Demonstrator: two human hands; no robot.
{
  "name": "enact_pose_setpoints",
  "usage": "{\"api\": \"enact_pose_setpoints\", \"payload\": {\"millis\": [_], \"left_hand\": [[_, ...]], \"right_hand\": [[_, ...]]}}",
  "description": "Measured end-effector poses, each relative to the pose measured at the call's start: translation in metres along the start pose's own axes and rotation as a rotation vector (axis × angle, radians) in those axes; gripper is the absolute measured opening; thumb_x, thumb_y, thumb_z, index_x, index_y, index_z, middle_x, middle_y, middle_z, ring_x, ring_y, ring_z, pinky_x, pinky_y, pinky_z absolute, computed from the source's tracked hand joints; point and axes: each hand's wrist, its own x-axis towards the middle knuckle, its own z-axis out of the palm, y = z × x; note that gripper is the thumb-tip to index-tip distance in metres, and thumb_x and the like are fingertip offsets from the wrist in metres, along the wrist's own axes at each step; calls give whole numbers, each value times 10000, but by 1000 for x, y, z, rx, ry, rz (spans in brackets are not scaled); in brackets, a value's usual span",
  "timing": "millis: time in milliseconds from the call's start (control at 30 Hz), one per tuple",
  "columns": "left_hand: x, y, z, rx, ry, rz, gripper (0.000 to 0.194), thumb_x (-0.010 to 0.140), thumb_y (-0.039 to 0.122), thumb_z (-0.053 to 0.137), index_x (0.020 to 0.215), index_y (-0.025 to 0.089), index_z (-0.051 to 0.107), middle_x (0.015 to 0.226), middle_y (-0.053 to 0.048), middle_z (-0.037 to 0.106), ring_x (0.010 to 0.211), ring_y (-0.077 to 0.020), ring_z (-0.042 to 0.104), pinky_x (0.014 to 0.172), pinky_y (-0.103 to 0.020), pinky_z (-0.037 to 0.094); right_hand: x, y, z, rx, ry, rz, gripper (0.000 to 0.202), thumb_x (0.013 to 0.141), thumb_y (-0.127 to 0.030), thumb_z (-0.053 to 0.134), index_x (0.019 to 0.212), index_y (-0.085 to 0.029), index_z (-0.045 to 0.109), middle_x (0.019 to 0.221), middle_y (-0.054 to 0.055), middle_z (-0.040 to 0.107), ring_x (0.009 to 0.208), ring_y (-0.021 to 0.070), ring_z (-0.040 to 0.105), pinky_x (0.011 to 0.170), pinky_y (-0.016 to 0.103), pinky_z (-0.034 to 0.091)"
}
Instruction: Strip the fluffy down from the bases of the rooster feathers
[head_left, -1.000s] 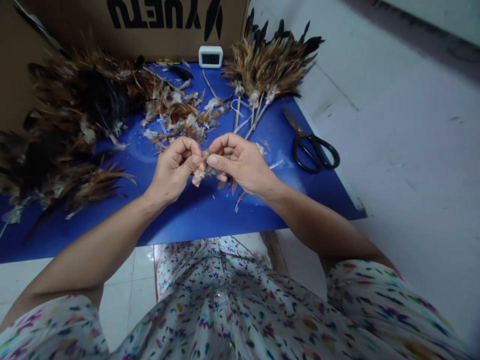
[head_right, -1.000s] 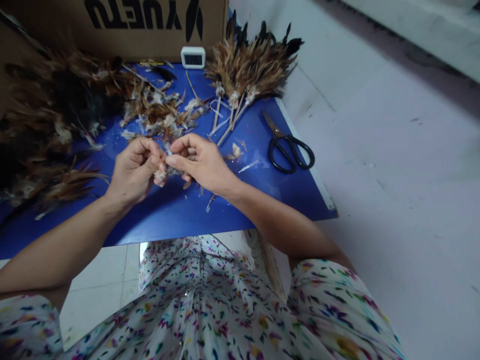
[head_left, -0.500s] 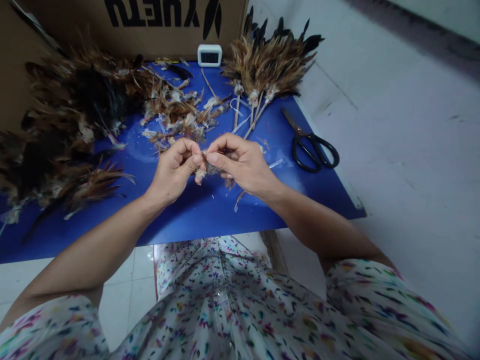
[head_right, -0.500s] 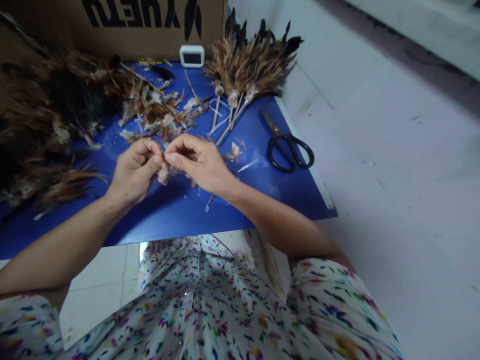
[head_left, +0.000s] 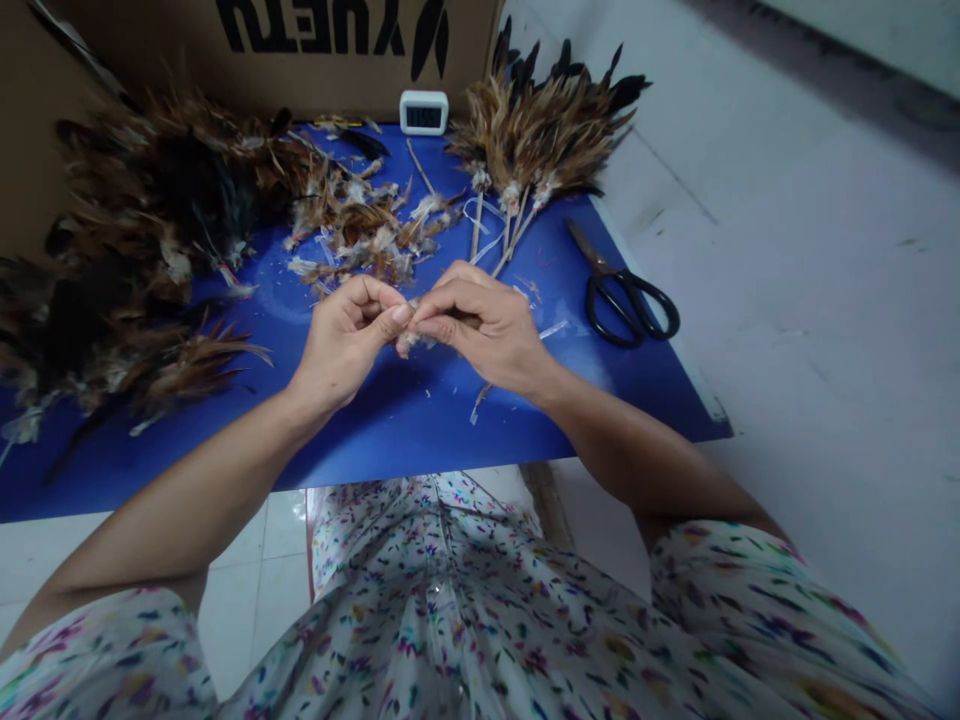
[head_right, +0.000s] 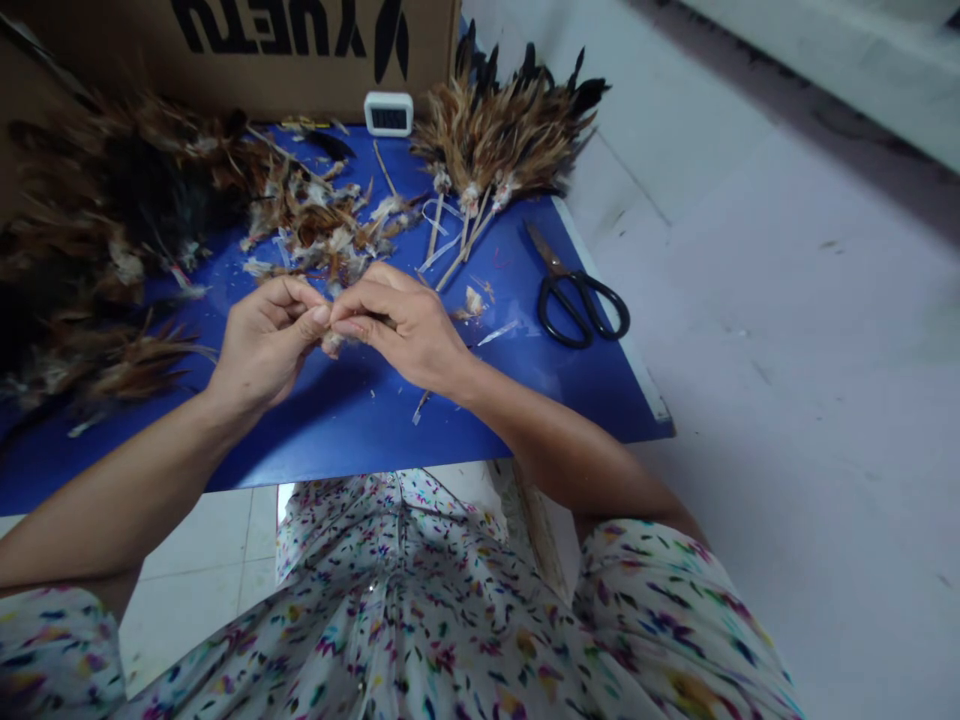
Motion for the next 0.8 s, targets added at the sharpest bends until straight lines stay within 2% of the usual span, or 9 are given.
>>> {"api": "enact_pose_setpoints", "payload": {"millis": [167,333,567,800], "left_hand": [[0,4,1,29,37,25,356,645,389,887,733,163,626,600,16,636,491,-78,588,488,-194,504],[2,8,0,46,36,-14,369,597,391,910,691,155,643,605,5,651,497,-81,589,490,-197,499],[3,4,-6,46,15,-62,310,629,311,902,699,133,658,628,-18,663,549,-110,642,567,-237,543],[0,5,-6,132,21,13,301,643,338,890,719,148,670,660,-12,681,575,-116,660,599,-250,567]], "right_hand": [[0,4,-2,-21,-21,-57,219,950,-429,593,911,-226,666,842,8,603,836,146,542,825,331,465],[1,6,-5,-23,-39,-83,199,950,-397,597,904,-219,674,852,17,620,842,153,550,818,334,467],[1,7,-5,-17,-70,-104,191,945,-386,602,890,-219,677,859,17,621,842,149,558,822,335,466],[1,-3,-5,108,-31,79,249,889,-419,671,901,-173,632,852,22,620,819,135,577,769,301,488]]}}
